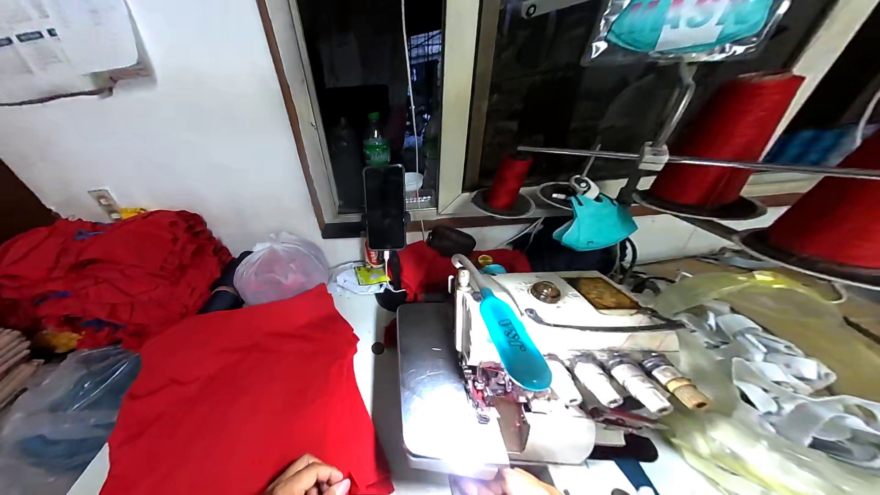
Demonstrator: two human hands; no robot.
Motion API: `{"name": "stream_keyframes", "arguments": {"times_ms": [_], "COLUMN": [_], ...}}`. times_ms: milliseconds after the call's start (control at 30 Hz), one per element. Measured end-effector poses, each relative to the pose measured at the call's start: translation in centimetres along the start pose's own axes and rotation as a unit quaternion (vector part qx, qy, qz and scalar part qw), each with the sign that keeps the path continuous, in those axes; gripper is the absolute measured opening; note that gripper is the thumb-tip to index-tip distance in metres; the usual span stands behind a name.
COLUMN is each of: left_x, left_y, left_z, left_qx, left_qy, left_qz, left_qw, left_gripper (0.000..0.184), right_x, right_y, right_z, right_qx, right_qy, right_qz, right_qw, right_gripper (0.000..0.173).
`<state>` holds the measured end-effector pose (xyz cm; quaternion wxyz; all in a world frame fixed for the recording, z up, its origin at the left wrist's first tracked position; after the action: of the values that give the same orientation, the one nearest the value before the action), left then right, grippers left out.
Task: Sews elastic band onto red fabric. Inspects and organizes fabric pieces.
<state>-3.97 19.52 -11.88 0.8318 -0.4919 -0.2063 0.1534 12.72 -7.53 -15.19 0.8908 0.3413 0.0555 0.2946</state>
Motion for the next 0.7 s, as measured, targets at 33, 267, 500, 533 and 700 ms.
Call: {"name": "stream_keyframes", "arguments": {"times_ms": [33,267,500,533,700], "left_x": [0.1,2.9,5.0,4.5,2.2], "left_y": [-0.2,-3.7,-2.4,-2.3,-0.9], "left_z": [0.1,3.1,4.0,3.4,0.1], "left_qx": [0.007,0.211,0.047,0.022,0.009], "left_qy": [-0.012,-0.124,-0.044,-0.021,0.067], "left_qz": [0.011,0.089,0.112,0.11,0.138], "left_qw": [1.0,0.965,0.992,0.993,0.988], "left_gripper": [0.017,0.02,0.013,0.013,0.016], "right_x": [-0.1,-0.4,-0.5,-0.6,-0.6], "right_y": [0.2,-0.8,-0.7,-0.8,-1.0], "right_z": [0.3,0.6,0.9,0.8,0.8], "right_qx": [0.006,0.003,-0.004,-0.007,-0.022], "right_qy": [-0.015,-0.073,-0.109,-0.112,-0.135], "right_qz": [0.002,-0.001,0.009,0.009,0.021], "right_qw": [1.0,0.997,0.994,0.994,0.99], "right_gripper": [0.046,0.045,0.05,0.051,0.057]}}
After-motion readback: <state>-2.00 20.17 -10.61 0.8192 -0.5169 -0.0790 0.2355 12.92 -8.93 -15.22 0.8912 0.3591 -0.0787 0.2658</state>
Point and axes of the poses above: each hand's wrist, its own x-axis towards the middle knuckle, its own z-axis out of the back of the hand, y = z × x, the point moved 10 cm from there along x, towards the middle knuckle, and after that the axes turned 9 degrees about -x, right-handed, at the moved point
